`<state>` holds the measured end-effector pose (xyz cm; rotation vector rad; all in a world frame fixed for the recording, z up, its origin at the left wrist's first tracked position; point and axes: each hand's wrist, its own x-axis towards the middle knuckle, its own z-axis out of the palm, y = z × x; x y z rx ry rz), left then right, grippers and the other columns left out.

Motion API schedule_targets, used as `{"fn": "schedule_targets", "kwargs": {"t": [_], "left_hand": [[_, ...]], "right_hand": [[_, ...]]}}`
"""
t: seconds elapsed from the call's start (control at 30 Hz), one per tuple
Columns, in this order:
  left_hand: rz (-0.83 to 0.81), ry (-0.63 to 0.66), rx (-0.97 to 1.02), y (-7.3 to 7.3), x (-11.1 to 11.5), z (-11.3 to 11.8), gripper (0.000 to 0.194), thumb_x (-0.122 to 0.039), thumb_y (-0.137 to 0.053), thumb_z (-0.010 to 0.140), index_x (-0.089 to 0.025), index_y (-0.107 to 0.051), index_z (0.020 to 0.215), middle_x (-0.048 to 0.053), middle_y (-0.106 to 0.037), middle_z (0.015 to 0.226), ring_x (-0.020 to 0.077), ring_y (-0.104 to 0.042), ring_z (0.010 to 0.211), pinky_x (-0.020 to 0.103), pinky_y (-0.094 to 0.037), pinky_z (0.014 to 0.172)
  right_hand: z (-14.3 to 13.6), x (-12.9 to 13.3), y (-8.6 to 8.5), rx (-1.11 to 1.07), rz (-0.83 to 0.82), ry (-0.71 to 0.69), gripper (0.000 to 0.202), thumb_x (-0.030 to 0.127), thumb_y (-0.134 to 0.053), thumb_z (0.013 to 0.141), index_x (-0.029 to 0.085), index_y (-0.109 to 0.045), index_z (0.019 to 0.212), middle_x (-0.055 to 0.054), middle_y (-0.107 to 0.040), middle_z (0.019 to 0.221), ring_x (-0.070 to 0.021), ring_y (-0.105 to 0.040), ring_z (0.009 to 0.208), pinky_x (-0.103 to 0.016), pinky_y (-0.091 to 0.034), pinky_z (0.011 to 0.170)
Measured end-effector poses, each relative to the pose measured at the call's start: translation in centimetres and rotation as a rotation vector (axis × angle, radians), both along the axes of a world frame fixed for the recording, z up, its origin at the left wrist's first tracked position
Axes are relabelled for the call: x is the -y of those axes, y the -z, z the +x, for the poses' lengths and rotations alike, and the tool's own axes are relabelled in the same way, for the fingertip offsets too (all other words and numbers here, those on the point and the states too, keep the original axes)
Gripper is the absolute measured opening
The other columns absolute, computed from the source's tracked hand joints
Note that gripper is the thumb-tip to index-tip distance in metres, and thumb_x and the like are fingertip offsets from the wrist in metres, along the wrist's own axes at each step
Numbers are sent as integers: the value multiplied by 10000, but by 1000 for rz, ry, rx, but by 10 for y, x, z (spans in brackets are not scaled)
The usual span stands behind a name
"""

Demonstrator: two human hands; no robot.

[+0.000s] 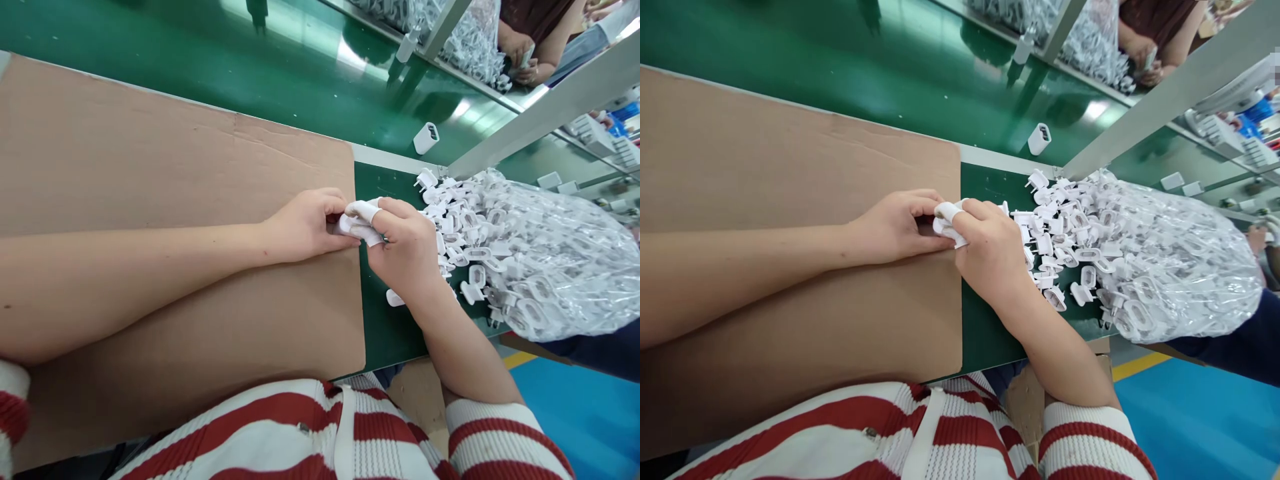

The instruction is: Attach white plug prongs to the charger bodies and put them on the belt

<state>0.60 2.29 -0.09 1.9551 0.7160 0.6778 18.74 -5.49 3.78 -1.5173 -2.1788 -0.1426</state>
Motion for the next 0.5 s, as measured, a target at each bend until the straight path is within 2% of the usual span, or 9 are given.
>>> {"fn": "schedule_targets", "kwargs": {"t": [0.1,0.17,0.27,0.33,0.4,0.5], "left_hand": [[-3,-9,-4,2,0,0,296,-476,-776,811,-189,-705,818,26,-655,908,185,-632,790,301,-491,709],[2,-6,0,3,1,-1,297,-481,-772,820,-191,-708,830,28,-659,908,192,-642,809,302,-503,725],[17,4,17,5,2,0,298,-484,-774,835,-196,-737,898,43,-684,958,204,-659,853,304,-525,761],[16,3,13,5,4,0,326,-506,-777,847,-202,-759,963,52,-697,980,207,-663,851,309,-533,759],[-3,-20,-17,4,1,0,372,-542,-776,854,-202,-765,1007,52,-706,960,206,-656,813,318,-535,741],[-20,-116,-94,1,-19,-3,442,-576,-783,839,-199,-761,1069,55,-739,969,217,-657,803,335,-540,749]], "right_hand": [[-2,1,1,-9,-10,34,226,81,-560,905,216,-711,805,-26,-602,745,-179,-558,710,-301,-340,583],[-2,2,2,-41,-24,53,213,91,-573,894,214,-744,861,-32,-645,781,-184,-599,731,-298,-373,595],[3,3,5,-199,-119,47,291,145,-595,930,224,-769,1149,-51,-740,957,-208,-697,872,-299,-500,711],[13,2,5,-366,-200,10,450,214,-643,950,252,-671,1397,-60,-762,1138,-219,-733,1007,-319,-568,844],[26,2,5,-446,-237,-5,578,255,-657,963,261,-560,1533,-85,-726,1311,-234,-728,1121,-364,-588,950],[45,0,4,-244,-246,86,540,179,-617,961,193,-605,1500,-147,-681,1420,-308,-659,1272,-475,-548,1065]]}}
